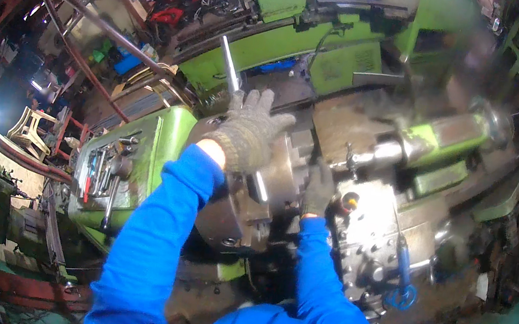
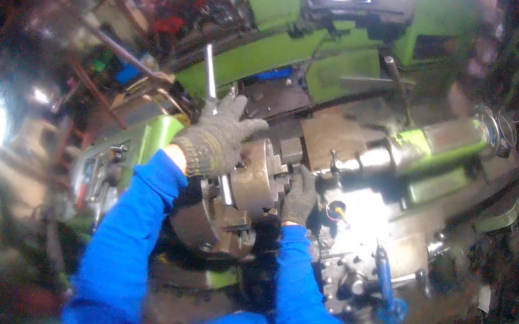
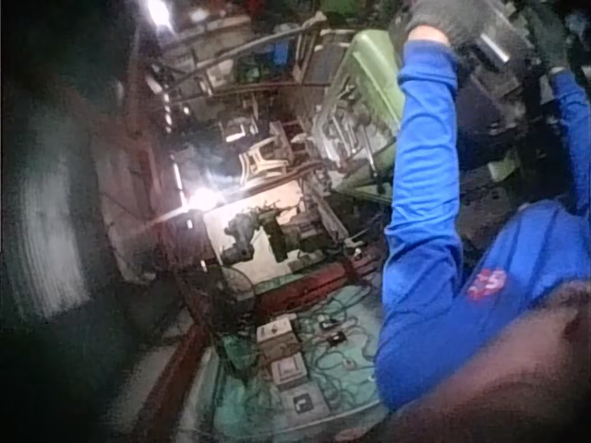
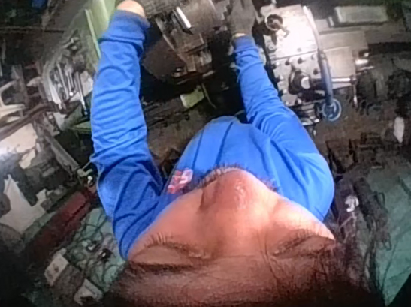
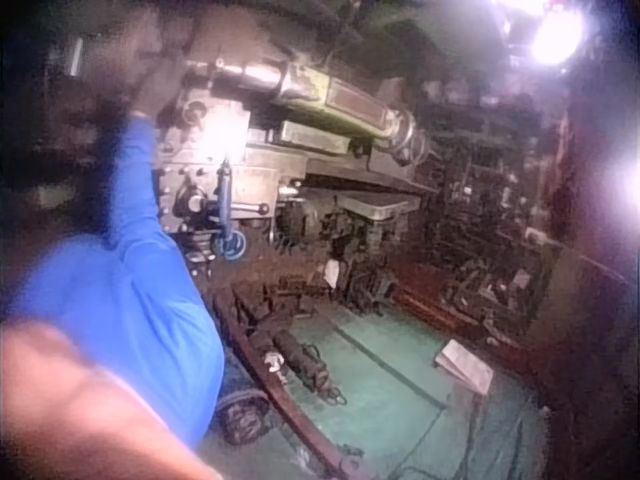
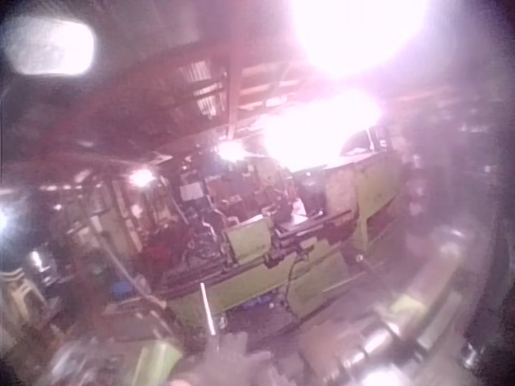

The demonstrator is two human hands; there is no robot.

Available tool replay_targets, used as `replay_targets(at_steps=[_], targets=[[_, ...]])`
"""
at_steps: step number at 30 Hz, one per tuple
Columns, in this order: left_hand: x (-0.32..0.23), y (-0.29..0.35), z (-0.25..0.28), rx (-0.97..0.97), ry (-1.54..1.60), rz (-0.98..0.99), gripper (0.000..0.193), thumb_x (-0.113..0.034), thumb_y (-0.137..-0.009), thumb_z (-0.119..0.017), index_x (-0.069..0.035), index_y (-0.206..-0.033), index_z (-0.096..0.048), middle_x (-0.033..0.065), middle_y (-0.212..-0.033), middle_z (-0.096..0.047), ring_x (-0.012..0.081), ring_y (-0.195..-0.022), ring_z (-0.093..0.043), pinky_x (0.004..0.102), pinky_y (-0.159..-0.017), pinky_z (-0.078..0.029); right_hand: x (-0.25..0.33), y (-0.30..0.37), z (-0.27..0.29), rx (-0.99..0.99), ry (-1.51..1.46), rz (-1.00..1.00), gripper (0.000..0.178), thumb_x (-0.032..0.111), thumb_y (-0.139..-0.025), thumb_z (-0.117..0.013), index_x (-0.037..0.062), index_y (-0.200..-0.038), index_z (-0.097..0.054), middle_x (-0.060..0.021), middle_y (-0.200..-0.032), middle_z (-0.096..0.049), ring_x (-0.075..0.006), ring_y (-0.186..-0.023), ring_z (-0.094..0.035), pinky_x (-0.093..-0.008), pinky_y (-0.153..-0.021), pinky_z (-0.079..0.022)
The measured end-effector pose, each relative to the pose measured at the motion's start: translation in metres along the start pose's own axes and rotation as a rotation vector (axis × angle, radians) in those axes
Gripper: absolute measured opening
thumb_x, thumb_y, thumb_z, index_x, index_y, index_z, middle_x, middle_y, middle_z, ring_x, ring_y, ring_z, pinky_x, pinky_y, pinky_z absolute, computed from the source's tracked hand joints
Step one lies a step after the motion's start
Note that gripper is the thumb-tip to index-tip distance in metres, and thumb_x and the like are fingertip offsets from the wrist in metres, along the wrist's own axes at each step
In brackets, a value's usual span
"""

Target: The person operates a green metal lathe in a workshop, using a long metal bar to rotate the chuck and a wrench to tighten the jaws. They secure a cylindrical metal workpiece in the chuck and adjust the tool post and tailstock.

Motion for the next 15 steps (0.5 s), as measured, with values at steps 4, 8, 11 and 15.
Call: replay_targets(at_steps=[4, 8, 11, 15], targets=[[0.002, 0.005, 0.007, -0.147, 0.148, 0.067, 0.073, -0.021, -0.086, -0.076, -0.015, -0.155, -0.051, 0.034, -0.164, -0.033, 0.0544, -0.152, -0.033, 0.0505, -0.127, -0.034, 0.002, -0.002, 0.002, 0.006, 0.037, 0.074, 0.033, 0.012, -0.105, -0.062, -0.0025, -0.134, -0.069, -0.0175, -0.132, -0.073, -0.0266, -0.122, -0.068, -0.037, -0.108, -0.05], [0.033, 0.025, -0.026, -0.201, 0.495, 0.509, 0.074, -0.019, -0.086, -0.076, -0.007, -0.153, -0.049, 0.0282, -0.144, -0.053, 0.0458, -0.132, -0.057, 0.0453, -0.111, -0.05, 0.005, 0.003, -0.005, 0.029, 0.032, 0.052, 0.035, 0.01, -0.106, -0.06, -0.0042, -0.137, -0.067, -0.0174, -0.136, -0.071, -0.0259, -0.126, -0.066, -0.0361, -0.111, -0.049], [0.041, 0.026, -0.04, -0.12, 0.535, 0.436, 0.075, -0.016, -0.087, -0.074, -0.006, -0.156, -0.046, 0.0213, -0.122, -0.067, 0.0365, -0.113, -0.069, 0.0432, -0.101, -0.056, 0.021, 0.012, -0.008, 0.032, 0.018, 0.069, 0.039, 0.015, -0.106, -0.062, -0.0048, -0.139, -0.066, -0.0169, -0.137, -0.07, -0.024, -0.124, -0.065, -0.0345, -0.107, -0.05], [0.007, 0.024, 0.003, 0.259, 0.651, 0.173, 0.089, -0.005, -0.084, -0.067, -0.011, -0.166, -0.034, 0.0315, -0.148, -0.057, 0.044, -0.132, -0.062, 0.0479, -0.113, -0.049, 0.005, -0.002, 0.005, 0.006, 0.032, 0.101, 0.047, 0.025, -0.106, -0.065, -0.0044, -0.142, -0.065, -0.0155, -0.136, -0.07, -0.0199, -0.115, -0.066, -0.0317, -0.096, -0.054]])
Point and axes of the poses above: each hand's wrist, its own y-axis away from the middle knuckle, its own z-axis out of the back of the hand, x = y × z, the point moved 7 cm from there along -y, towards the middle knuckle
